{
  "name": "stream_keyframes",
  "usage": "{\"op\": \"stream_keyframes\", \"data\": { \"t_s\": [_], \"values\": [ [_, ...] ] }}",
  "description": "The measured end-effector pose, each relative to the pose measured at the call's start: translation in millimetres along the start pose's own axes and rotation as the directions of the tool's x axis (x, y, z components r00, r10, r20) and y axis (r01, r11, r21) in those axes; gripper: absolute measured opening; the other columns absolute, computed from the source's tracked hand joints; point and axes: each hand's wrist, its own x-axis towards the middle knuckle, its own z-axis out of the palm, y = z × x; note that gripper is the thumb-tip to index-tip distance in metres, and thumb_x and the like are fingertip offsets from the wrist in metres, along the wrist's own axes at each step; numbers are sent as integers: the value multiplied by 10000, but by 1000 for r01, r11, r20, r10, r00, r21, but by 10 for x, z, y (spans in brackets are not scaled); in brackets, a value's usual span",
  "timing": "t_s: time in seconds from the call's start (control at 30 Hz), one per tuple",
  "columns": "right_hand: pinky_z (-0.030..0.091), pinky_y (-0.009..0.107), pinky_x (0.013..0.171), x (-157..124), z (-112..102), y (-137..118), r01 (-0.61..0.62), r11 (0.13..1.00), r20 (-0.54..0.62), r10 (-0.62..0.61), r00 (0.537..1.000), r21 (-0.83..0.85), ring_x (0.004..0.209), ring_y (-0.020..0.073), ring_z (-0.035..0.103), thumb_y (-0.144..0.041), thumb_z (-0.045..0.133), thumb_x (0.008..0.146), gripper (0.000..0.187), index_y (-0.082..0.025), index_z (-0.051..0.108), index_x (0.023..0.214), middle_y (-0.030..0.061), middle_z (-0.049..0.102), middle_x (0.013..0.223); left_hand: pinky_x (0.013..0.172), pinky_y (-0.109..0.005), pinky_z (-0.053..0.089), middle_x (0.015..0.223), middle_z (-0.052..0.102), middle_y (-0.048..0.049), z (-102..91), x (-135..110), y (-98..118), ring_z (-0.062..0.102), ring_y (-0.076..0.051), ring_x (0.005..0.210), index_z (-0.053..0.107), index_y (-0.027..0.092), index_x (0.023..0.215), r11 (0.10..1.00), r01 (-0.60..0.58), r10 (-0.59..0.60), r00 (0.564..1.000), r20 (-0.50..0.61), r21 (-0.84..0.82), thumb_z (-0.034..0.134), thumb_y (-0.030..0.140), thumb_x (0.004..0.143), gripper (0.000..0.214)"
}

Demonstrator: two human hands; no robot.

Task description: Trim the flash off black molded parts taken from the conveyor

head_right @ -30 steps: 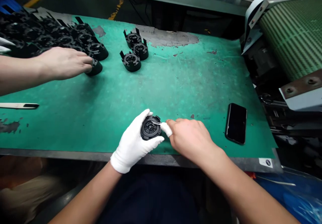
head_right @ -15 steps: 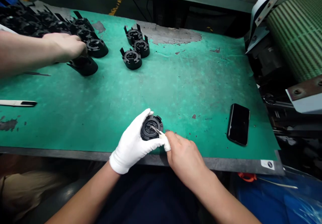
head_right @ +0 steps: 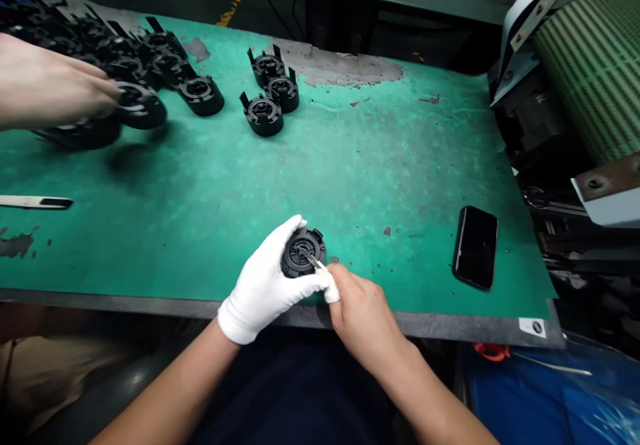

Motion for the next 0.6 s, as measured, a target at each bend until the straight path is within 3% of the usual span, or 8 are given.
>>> {"op": "stream_keyframes", "data": {
  "t_s": [0.37,0.6],
  "values": [
    [381,313,630,-73,133,-65,-34,989,-82,22,996,-147,712,222,608,-112,378,893,278,-200,568,1077,30,652,823,1129,-440,453,1419,560,-139,-6,8,-8,558,-312,1300,417,167,1447,1000,-24,24,1000,5,-12,811,555,688,939],
    [383,307,652,69,-106,-33,63,982,157,-35,987,-180,752,221,637,-116,404,901,243,-193,580,1048,43,675,854,1135,-445,448,1433,548,-149,-17,12,-15,547,-311,1315,417,156,1445,999,-33,34,999,23,-14,784,637,693,965]
  ]
}}
